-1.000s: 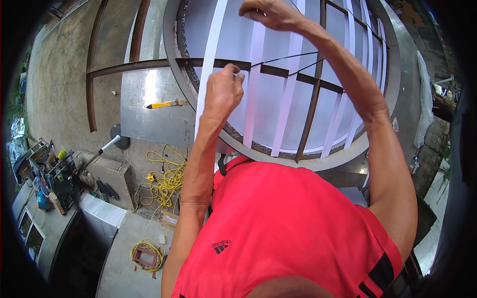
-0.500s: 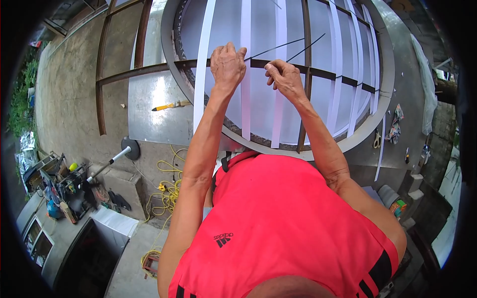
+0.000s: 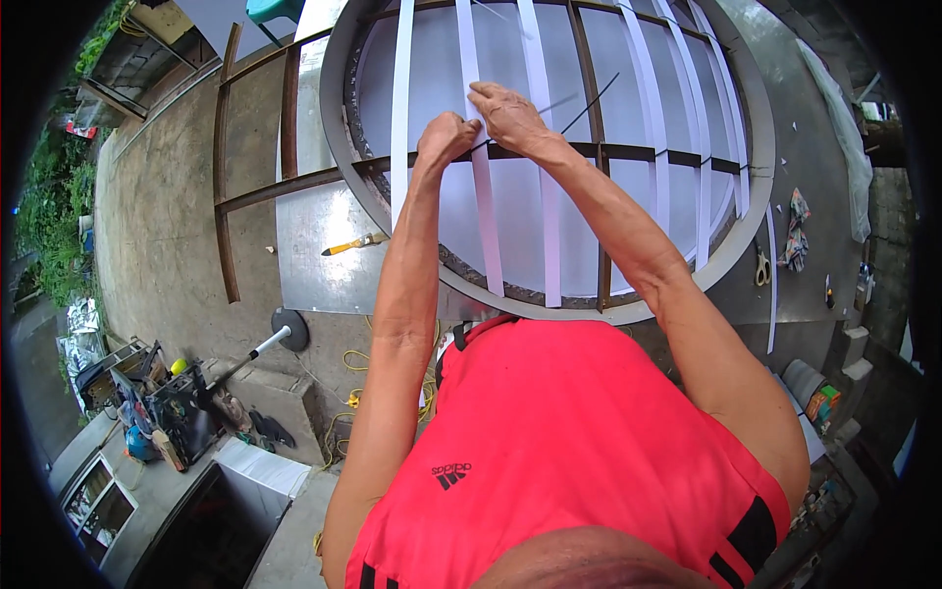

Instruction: Fabricating a circular sign by applying white strips to the frame and trimming them.

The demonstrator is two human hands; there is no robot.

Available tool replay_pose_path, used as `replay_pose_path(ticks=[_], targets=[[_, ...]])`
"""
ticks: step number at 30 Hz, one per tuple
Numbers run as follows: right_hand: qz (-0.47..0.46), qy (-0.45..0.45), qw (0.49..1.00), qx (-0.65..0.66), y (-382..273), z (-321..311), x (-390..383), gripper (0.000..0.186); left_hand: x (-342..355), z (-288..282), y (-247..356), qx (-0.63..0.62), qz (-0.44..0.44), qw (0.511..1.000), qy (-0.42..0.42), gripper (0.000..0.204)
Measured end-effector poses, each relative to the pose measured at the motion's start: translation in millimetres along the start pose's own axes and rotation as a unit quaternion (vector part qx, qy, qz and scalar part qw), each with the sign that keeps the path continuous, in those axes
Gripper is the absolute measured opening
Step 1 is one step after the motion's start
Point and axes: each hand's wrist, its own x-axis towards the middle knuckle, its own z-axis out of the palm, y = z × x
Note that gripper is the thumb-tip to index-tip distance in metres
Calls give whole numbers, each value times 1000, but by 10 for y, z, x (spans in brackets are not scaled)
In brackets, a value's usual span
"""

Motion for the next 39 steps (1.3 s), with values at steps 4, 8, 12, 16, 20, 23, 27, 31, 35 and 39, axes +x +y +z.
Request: replay_pose_path(ticks=[4,8,12,16,20,23,27,31,35,39], targets=[[25,-99,995,-9,89,127,13,39,-95,-33,85,40,3,996,83,46],[4,-25,999,35,124,19,178,31,-347,-197,210,47,27,998,22,42],[62,46,984,162,184,-121,460,25,-857,-325,148,30,175,896,406,33],[79,33,978,188,320,-39,931,25,-1118,-515,-111,95,65,938,327,45],[-16,16,997,77,623,169,1408,28,-1156,-433,-308,25,56,964,257,53],[-32,7,997,68,837,285,1679,22,-1089,-352,-404,-37,90,950,298,48],[1,-101,994,45,960,319,1723,28,-1020,-307,-502,-67,99,951,286,33],[-28,-101,993,48,859,400,1682,30,-945,-294,-525,-134,57,953,266,35],[-15,-70,995,71,690,519,1695,37,-914,-312,-478,-239,-3,949,203,35],[135,-114,967,182,539,602,1858,49,-933,-315,-407,-276,5,935,223,32]])
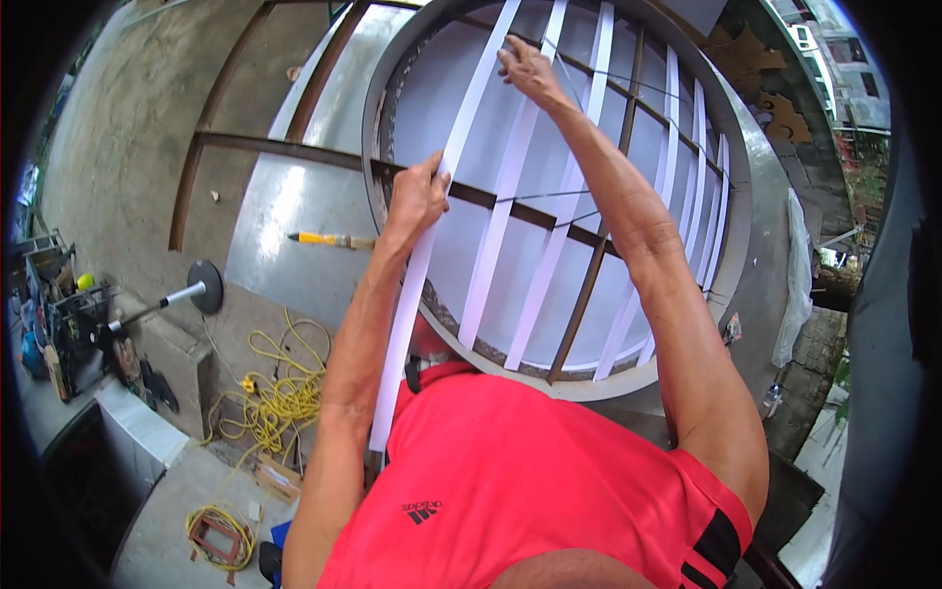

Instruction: Fabricating a circular sign by applying white strips to the frame and trimming them.

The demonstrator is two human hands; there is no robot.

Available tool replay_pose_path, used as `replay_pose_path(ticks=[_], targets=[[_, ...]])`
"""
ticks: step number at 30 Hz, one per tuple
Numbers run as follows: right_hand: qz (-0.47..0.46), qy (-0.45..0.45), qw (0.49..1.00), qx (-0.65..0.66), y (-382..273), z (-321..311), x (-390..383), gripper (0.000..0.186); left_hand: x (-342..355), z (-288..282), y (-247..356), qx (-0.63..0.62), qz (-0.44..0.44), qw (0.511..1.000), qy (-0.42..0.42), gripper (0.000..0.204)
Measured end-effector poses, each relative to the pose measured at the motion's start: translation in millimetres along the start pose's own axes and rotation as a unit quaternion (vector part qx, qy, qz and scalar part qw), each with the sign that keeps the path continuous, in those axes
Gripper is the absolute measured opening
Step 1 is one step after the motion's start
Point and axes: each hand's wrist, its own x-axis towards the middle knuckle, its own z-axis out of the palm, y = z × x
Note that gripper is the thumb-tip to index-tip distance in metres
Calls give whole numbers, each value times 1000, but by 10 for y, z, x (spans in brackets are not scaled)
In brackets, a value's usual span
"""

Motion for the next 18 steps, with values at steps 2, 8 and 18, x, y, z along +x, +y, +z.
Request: replay_pose_path(ticks=[2,8,18], targets=[[60,-13,998,22,-66,32,62,56,-26,8,0,-4,10,1000,-3,34],[106,11,989,98,-135,74,169,60,-55,2,-27,-60,-23,998,-22,44],[73,10,989,126,-74,62,322,59,-160,-41,42,-75,-40,996,-6,45]])
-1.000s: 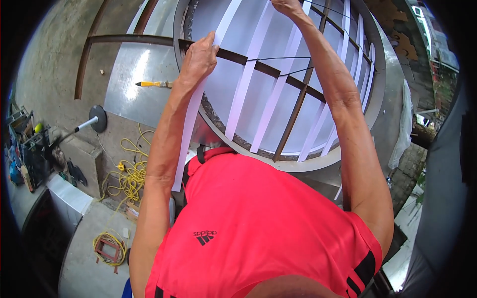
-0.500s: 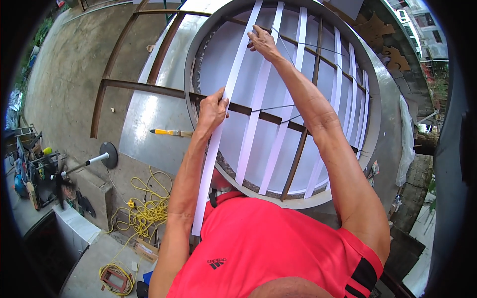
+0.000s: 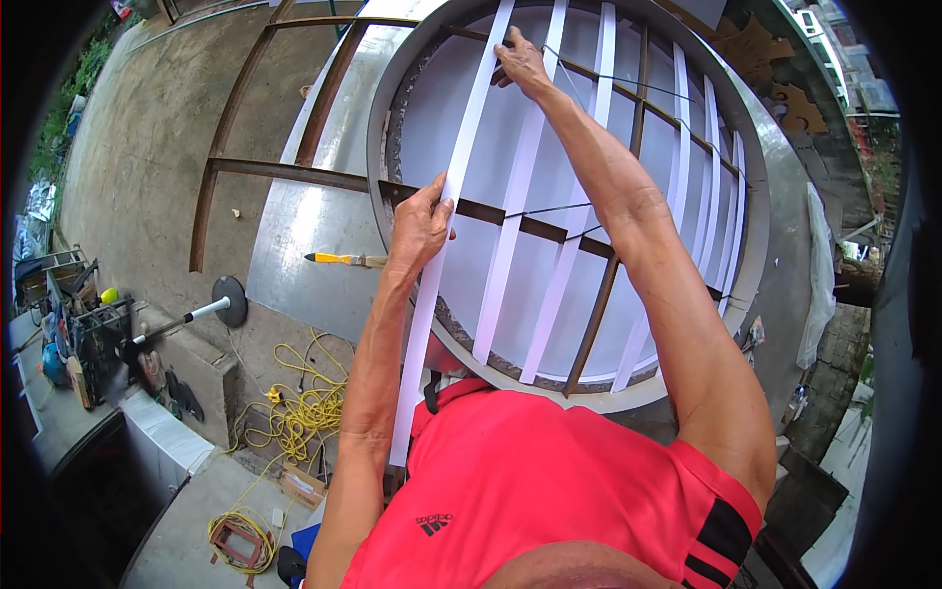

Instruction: Fabricating a circular sign by applying white strips to the frame and trimming them.

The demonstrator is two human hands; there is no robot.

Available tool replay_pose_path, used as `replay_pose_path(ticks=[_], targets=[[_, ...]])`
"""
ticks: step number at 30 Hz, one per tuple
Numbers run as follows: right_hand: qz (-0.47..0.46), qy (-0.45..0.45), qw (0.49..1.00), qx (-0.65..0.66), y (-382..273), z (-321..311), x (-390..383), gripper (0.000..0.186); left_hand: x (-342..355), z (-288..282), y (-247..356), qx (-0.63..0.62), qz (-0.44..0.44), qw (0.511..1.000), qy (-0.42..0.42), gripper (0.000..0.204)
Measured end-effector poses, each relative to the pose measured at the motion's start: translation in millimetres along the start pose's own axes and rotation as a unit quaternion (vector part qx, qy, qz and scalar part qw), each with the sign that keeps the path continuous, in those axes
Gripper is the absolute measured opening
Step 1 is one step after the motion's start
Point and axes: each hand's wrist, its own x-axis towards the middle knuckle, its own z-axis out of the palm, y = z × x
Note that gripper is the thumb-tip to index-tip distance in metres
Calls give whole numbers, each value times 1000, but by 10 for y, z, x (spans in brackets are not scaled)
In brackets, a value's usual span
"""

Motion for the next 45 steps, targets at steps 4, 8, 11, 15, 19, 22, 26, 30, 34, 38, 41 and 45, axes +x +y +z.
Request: replay_pose_path(ticks=[4,8,11,15,19,22,26,30,34,38,41,45], targets=[[15,-20,999,20,-17,-39,98,65,3,-39,-5,32,0,999,-23,44],[25,-22,999,-29,-67,-79,159,63,66,-47,8,24,-14,999,-35,43],[29,-26,996,-75,-97,-134,221,61,113,-74,26,46,-6,998,-41,42],[34,-70,984,-162,-85,-230,401,56,140,-113,26,14,-28,998,-48,41],[52,-116,968,-215,-70,-307,660,53,168,-92,-18,25,14,999,-37,41],[-30,-150,955,-253,-42,-479,740,46,152,-51,-74,33,9,999,-18,42],[-80,-173,932,-308,-40,-569,745,50,132,15,-150,86,28,994,61,43],[-59,-178,937,-294,-52,-581,691,51,-39,1,-168,182,82,965,170,45],[-46,-177,939,-292,-81,-592,670,50,-164,-24,-48,171,-16,979,113,34],[-43,-176,933,-310,-90,-610,666,51,-166,-71,57,70,-136,988,-4,27],[-37,-185,933,-306,-82,-615,653,41,-319,-202,56,107,-146,980,-78,25],[-21,-164,940,-297,-93,-602,654,40,-742,-267,76,343,163,925,15,48]])
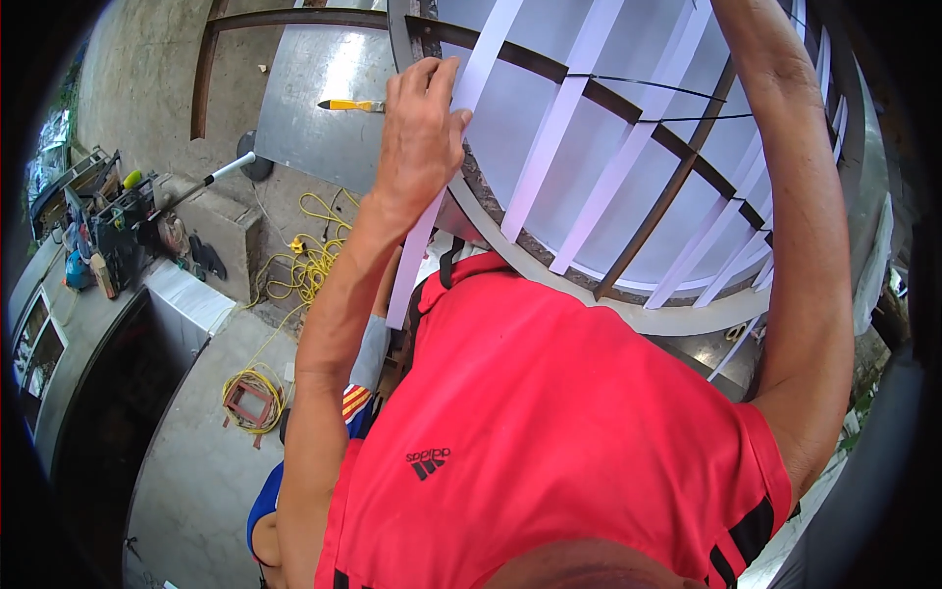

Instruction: Fabricating a circular sign by applying white strips to the frame and trimming them.

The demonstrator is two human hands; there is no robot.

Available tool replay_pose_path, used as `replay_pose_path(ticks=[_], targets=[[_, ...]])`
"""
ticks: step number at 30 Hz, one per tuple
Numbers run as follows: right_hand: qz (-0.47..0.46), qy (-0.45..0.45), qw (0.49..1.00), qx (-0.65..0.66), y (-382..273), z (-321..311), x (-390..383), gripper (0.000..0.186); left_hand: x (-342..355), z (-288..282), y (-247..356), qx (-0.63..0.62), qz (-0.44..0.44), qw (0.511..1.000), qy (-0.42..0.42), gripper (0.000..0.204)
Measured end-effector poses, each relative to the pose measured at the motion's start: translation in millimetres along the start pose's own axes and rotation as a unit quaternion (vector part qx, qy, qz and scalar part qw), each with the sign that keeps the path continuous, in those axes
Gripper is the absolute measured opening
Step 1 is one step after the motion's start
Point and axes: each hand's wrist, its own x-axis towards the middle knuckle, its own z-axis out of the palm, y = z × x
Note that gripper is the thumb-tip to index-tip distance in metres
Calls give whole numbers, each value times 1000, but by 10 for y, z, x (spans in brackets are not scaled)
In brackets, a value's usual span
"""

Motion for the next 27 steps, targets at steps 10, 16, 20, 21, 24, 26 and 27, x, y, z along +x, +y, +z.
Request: replay_pose_path(ticks=[10,16,20,21,24,26,27], targets=[[2,-14,999,33,-86,-2,-144,40,-795,-9,123,-384,-402,830,39,33],[0,-24,999,22,-125,-32,-217,48,-797,-2,60,-364,-367,851,90,26],[18,-35,997,59,-194,1,-205,52,-767,-22,49,-355,-379,851,78,24],[28,-32,998,53,-201,-6,-203,51,-755,-24,43,-343,-382,855,67,23],[30,-63,994,87,-205,-17,-194,48,-735,-63,31,-298,-359,881,76,23],[39,-33,996,68,-182,-24,-174,47,-702,-89,20,-291,-349,887,84,23],[33,-33,998,44,-184,-9,-133,50,-699,-104,26,-279,-353,890,75,24]])
